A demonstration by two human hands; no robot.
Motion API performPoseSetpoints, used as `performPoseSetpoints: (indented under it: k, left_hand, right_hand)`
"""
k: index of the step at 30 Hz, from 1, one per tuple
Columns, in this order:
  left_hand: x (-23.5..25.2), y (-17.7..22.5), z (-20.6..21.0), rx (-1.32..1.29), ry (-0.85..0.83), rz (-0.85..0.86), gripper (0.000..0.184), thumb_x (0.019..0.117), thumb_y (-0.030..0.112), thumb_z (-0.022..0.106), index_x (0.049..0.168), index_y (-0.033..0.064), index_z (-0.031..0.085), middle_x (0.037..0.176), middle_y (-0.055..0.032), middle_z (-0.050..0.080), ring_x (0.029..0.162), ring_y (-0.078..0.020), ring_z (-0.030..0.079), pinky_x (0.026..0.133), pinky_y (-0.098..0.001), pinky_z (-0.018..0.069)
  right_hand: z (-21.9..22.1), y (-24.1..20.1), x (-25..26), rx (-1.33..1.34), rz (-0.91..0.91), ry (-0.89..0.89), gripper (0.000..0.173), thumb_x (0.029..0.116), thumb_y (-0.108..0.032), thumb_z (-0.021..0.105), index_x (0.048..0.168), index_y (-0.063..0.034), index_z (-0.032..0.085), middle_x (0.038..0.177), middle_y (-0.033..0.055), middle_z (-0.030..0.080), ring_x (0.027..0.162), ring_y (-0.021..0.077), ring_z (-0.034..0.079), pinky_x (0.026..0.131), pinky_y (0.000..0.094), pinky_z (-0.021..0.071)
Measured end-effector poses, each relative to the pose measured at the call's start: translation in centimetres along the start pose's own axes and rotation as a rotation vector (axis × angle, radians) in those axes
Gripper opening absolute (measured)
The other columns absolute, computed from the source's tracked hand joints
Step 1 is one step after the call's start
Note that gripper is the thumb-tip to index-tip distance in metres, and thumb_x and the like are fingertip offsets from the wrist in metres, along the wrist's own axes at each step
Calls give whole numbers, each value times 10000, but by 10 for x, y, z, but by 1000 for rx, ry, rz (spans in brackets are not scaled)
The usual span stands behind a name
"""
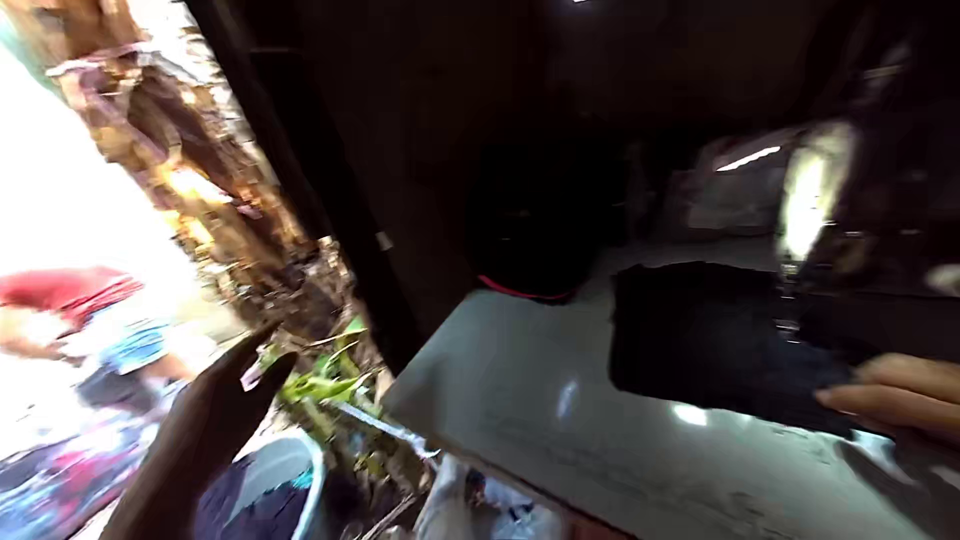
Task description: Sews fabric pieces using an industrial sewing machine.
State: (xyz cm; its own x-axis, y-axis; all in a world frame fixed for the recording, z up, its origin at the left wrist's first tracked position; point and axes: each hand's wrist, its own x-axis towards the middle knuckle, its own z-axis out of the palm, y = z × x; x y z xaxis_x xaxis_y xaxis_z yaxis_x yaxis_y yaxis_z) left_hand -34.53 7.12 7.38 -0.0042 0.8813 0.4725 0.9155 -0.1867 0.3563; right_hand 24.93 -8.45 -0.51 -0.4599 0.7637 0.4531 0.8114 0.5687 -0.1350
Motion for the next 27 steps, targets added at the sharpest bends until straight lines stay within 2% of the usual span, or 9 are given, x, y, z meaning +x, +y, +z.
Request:
performPoseSetpoints:
  k: [2,3,5,7,10,13,15,20,27]
  left_hand:
    - [13,82,34,-121,-84,372,349,992,159,591,1309,35,665,1298,-166,681,1180,-313,670,1002,-546,527]
    - [15,123,54,-189,-103,561,298,984,191,581,1212,64,725,1204,-91,729,1098,-210,703,954,-465,567]
    - [13,202,94,-352,-245,860,245,1014,164,548,1113,118,767,1174,8,745,1107,-82,697,974,-331,584]
    - [9,268,135,-516,-459,1089,260,1005,40,519,1087,60,765,1208,-45,735,1168,-109,677,1022,-311,548]
    - [8,330,198,-690,-638,1312,234,978,-37,532,1075,-29,745,1180,-153,733,1183,-225,680,1060,-367,518]
    - [8,347,247,-740,-782,1415,244,1006,76,587,1166,-32,736,1260,-183,708,1295,-303,616,1171,-444,415]
    - [7,343,261,-723,-859,1390,280,1023,143,576,1186,-13,741,1294,-174,697,1333,-320,587,1191,-495,370]
    - [15,336,265,-721,-912,1386,303,1035,198,558,1180,18,753,1300,-149,700,1353,-308,571,1198,-527,350]
    - [20,337,267,-664,-910,1369,331,1048,237,533,1220,45,742,1350,-136,674,1388,-303,537,1204,-535,332]
  right_hand:
    - [28,45,-16,-84,-80,200,261,961,-94,558,1127,-129,756,1008,99,719,942,218,698,848,321,583]
    - [37,56,-18,-93,-90,267,264,975,-128,535,1128,-159,748,1056,73,719,993,166,692,889,260,564]
    - [41,56,-17,-75,-78,291,278,976,-122,530,1151,-144,746,1138,85,720,1076,158,687,954,232,537]
    - [41,47,-15,-66,-69,258,264,1013,-145,529,1178,-107,731,1180,98,721,1129,177,677,999,241,515]
    - [43,39,-14,-42,-66,227,242,1012,-136,543,1151,-57,725,1126,134,722,1078,230,693,973,287,536]
    - [46,36,-14,-12,-51,235,228,1019,-160,561,1116,-49,735,1098,142,719,1068,253,688,973,307,538]
    - [47,36,-14,0,-10,233,257,1016,-230,566,1117,-66,737,1133,162,704,1101,275,677,980,348,540]
    - [45,34,-14,-1,63,159,348,985,-225,561,1232,-8,676,1130,183,705,1090,313,681,982,406,533]
    - [41,32,-11,33,127,110,396,996,-280,578,1222,29,681,1173,206,694,1120,328,669,983,409,530]
